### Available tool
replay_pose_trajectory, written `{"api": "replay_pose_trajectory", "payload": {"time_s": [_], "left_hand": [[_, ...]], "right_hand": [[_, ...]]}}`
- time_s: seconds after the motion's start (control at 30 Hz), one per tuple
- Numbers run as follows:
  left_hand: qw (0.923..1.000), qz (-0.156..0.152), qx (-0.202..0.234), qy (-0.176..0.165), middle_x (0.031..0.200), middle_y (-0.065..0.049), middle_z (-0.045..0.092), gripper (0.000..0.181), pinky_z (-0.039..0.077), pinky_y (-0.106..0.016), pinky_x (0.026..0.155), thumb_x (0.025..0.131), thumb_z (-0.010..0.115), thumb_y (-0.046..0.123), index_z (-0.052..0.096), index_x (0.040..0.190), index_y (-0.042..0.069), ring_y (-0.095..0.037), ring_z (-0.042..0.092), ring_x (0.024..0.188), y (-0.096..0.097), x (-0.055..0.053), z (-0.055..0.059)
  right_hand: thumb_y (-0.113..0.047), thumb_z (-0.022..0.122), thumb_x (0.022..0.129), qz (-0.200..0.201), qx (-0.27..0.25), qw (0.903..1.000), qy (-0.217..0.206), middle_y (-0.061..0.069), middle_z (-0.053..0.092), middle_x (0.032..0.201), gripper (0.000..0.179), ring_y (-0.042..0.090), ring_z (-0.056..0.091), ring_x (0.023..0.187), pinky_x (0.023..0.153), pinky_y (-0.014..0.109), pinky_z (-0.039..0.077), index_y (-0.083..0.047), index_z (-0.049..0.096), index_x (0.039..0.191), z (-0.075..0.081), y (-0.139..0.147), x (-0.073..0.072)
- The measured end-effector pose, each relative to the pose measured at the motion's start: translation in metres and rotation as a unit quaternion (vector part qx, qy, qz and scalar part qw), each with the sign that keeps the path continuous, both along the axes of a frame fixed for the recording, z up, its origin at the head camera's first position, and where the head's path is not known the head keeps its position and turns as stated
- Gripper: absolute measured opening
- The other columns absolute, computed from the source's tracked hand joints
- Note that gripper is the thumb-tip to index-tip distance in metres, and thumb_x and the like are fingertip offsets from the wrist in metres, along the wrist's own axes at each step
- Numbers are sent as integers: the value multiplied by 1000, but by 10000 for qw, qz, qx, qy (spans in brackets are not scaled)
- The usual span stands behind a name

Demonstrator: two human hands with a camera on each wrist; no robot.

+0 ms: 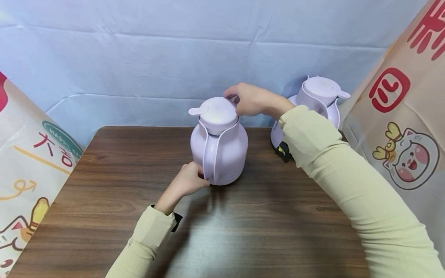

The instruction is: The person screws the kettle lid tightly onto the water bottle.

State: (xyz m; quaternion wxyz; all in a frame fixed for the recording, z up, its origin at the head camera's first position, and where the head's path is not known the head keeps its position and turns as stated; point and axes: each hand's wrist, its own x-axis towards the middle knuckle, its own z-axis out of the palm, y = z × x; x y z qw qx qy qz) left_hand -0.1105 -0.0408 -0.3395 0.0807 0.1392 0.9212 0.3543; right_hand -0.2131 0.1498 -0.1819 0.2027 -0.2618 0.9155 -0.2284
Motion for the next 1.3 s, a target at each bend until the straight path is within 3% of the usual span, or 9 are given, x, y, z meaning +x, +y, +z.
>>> {"api": "replay_pose_trajectory", "payload": {"time_s": [0.33, 0.5, 0.7, 0.97, 1.1, 1.3], "left_hand": [[10000, 2, -11, -28, 43, 8, 29, 35, 27, -23, 43, 63, 64, 5, 38, 43, 16, -13, 32, 50, 1, 1, 0], [10000, 5, -23, -19, 42, 8, 28, 35, 27, -23, 43, 63, 64, 6, 38, 43, 16, -14, 32, 52, 0, 0, 0], [10000, -22, -11, 0, 42, 8, 27, 36, 26, -22, 42, 63, 64, 5, 36, 43, 16, -13, 30, 50, 0, -1, 0], [10000, -24, -22, 10, 42, 8, 26, 36, 26, -22, 43, 63, 64, 5, 36, 43, 16, -13, 30, 52, -1, -2, 0], [10000, -25, -8, 19, 42, 9, 26, 37, 25, -22, 43, 63, 64, 4, 35, 43, 16, -13, 30, 51, -1, -3, 0], [10000, -35, -33, 21, 42, 9, 26, 36, 26, -23, 44, 63, 63, 4, 35, 43, 16, -14, 31, 54, -1, -4, 0]], "right_hand": [[10, 51, 72, -186, -236, 9995, -94, 21, 46, 128, 63, 32, 38, 122, 93, 44, 32, 2, 39, 134, -3, 1, -3], [9, 52, 71, -181, -244, 9995, -25, 22, 50, 123, 59, 31, 44, 115, 86, 39, 37, 6, 43, 130, -2, 1, -2], [6, 55, 72, -271, 16, 9995, 132, 24, 54, 115, 52, 31, 49, 107, 84, 38, 42, 11, 47, 123, 2, -2, 3], [-5, 67, 72, -274, 707, 9945, 717, 18, 60, 101, 38, 29, 53, 94, 83, 41, 40, 6, 57, 107, 5, -7, 11], [-10, 71, 70, -321, 808, 9920, 916, 15, 61, 94, 33, 27, 53, 89, 80, 40, 41, 4, 59, 97, 6, -9, 14], [-5, 64, 72, -264, 790, 9925, 898, 17, 62, 96, 33, 29, 55, 92, 81, 40, 42, 7, 60, 102, 8, -7, 11]]}}
